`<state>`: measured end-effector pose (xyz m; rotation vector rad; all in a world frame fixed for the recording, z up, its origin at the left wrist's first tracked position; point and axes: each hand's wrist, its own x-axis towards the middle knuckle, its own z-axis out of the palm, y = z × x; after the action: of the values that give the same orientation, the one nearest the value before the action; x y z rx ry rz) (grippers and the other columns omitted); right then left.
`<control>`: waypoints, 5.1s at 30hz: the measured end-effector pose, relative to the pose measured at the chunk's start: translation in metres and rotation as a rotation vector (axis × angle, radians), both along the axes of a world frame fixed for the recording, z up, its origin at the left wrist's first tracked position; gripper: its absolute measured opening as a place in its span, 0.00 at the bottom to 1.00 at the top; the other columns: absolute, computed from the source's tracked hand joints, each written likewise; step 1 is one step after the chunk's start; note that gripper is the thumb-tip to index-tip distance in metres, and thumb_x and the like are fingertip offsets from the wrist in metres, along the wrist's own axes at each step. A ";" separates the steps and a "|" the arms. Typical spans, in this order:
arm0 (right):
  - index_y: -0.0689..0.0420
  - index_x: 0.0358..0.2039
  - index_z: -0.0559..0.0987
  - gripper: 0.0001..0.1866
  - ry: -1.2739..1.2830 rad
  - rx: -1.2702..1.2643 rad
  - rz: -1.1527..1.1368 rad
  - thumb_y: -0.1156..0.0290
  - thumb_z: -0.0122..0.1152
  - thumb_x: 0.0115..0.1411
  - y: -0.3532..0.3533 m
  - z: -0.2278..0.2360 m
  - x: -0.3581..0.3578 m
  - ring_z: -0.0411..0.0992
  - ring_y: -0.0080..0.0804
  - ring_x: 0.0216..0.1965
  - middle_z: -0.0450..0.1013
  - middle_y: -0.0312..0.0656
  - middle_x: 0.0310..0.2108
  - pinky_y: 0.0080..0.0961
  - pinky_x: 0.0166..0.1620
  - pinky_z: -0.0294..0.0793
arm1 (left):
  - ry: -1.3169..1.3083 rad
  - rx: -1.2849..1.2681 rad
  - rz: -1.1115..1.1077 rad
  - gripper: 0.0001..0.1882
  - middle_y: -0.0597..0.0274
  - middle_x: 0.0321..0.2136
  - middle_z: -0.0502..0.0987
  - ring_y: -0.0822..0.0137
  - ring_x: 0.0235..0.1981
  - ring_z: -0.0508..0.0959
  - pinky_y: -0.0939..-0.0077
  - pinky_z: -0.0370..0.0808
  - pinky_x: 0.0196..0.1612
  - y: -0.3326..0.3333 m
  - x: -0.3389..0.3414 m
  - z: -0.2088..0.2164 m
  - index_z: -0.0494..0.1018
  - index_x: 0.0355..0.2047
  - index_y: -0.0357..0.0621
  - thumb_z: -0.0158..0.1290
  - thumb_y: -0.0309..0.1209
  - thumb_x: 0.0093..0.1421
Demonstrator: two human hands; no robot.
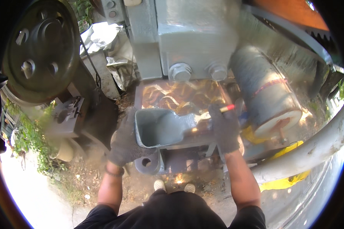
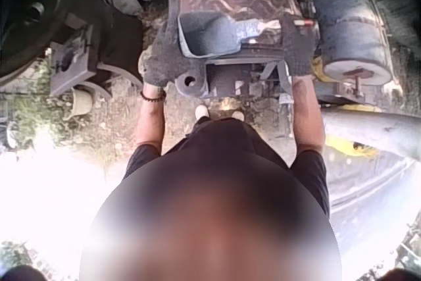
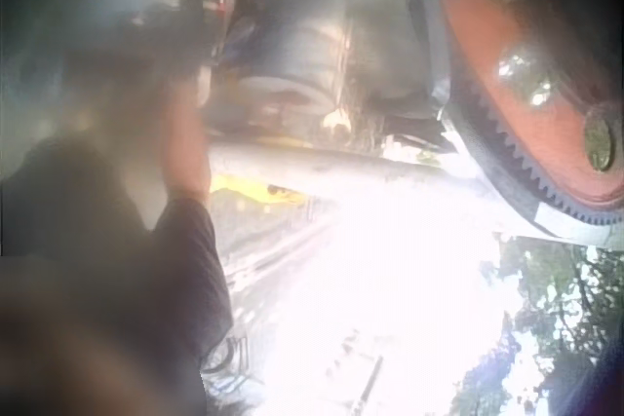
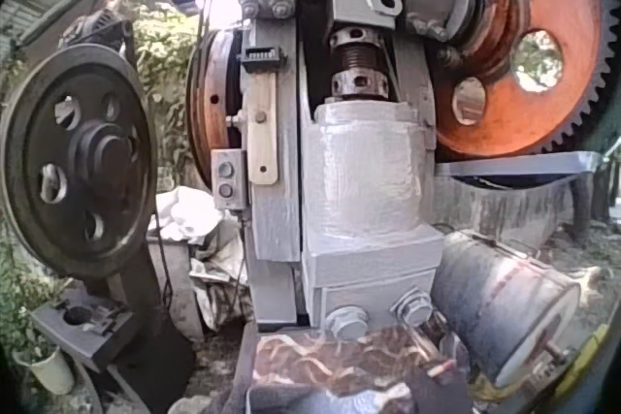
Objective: The person paints a large gray industrial machine with light gray paint using a brush. They repeatedly dip the brush into a small container and apply paint to various surfaces of the machine, including the housing, bolts, and side panels.
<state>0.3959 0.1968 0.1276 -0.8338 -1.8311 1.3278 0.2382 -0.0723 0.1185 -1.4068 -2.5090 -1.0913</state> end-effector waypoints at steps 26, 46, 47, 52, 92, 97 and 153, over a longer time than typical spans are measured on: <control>0.60 0.52 0.73 0.18 0.927 0.323 -0.086 0.65 0.64 0.67 -0.096 0.101 0.025 0.79 0.45 0.50 0.73 0.52 0.53 0.41 0.51 0.85 | -0.567 0.482 -0.316 0.56 0.55 0.59 0.72 0.58 0.59 0.74 0.60 0.73 0.61 0.015 -0.138 -0.081 0.61 0.67 0.43 0.79 0.44 0.42; 0.64 0.44 0.83 0.13 0.211 0.775 -0.104 0.67 0.67 0.66 -0.086 0.204 -0.003 0.82 0.32 0.38 0.82 0.46 0.39 0.28 0.43 0.83 | -0.564 0.153 -0.370 0.53 0.49 0.63 0.72 0.57 0.64 0.73 0.61 0.71 0.65 0.001 -0.163 -0.065 0.60 0.69 0.39 0.76 0.39 0.48; 0.63 0.45 0.82 0.14 0.065 0.926 -0.142 0.64 0.67 0.67 -0.079 0.228 -0.006 0.83 0.31 0.36 0.82 0.45 0.38 0.26 0.42 0.83 | -0.571 0.158 -0.350 0.53 0.48 0.65 0.70 0.57 0.65 0.71 0.61 0.70 0.66 -0.002 -0.167 -0.066 0.59 0.70 0.39 0.76 0.39 0.48; 0.62 0.51 0.81 0.14 0.070 1.014 -0.111 0.68 0.59 0.71 -0.044 0.317 -0.023 0.84 0.31 0.38 0.81 0.47 0.40 0.27 0.43 0.86 | -0.634 0.300 -0.260 0.53 0.46 0.70 0.64 0.55 0.71 0.65 0.62 0.62 0.72 -0.038 -0.175 -0.088 0.54 0.74 0.38 0.71 0.33 0.53; 0.64 0.47 0.82 0.12 0.267 0.868 -0.047 0.75 0.67 0.64 -0.088 0.249 -0.013 0.79 0.25 0.33 0.80 0.40 0.33 0.23 0.38 0.80 | -0.634 0.512 0.444 0.24 0.51 0.58 0.76 0.60 0.58 0.74 0.65 0.70 0.63 -0.148 -0.172 -0.182 0.70 0.62 0.30 0.57 0.28 0.68; 0.64 0.49 0.83 0.15 0.109 1.021 0.002 0.69 0.69 0.65 -0.088 0.234 -0.059 0.80 0.23 0.33 0.81 0.40 0.35 0.23 0.37 0.81 | -0.608 0.552 0.487 0.22 0.49 0.58 0.76 0.60 0.59 0.75 0.66 0.69 0.64 -0.144 -0.184 -0.187 0.71 0.60 0.29 0.55 0.29 0.69; 0.57 0.40 0.86 0.15 0.394 0.440 0.635 0.57 0.67 0.68 0.091 0.213 -0.011 0.79 0.21 0.32 0.82 0.34 0.28 0.21 0.36 0.79 | -0.271 0.328 0.891 0.29 0.41 0.65 0.71 0.51 0.67 0.69 0.61 0.64 0.70 -0.168 0.075 -0.177 0.68 0.65 0.28 0.53 0.39 0.71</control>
<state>0.3853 0.2882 0.3405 0.2549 -2.0120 1.2498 0.3130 -0.2401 -0.0585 -0.0077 -2.4803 -1.3997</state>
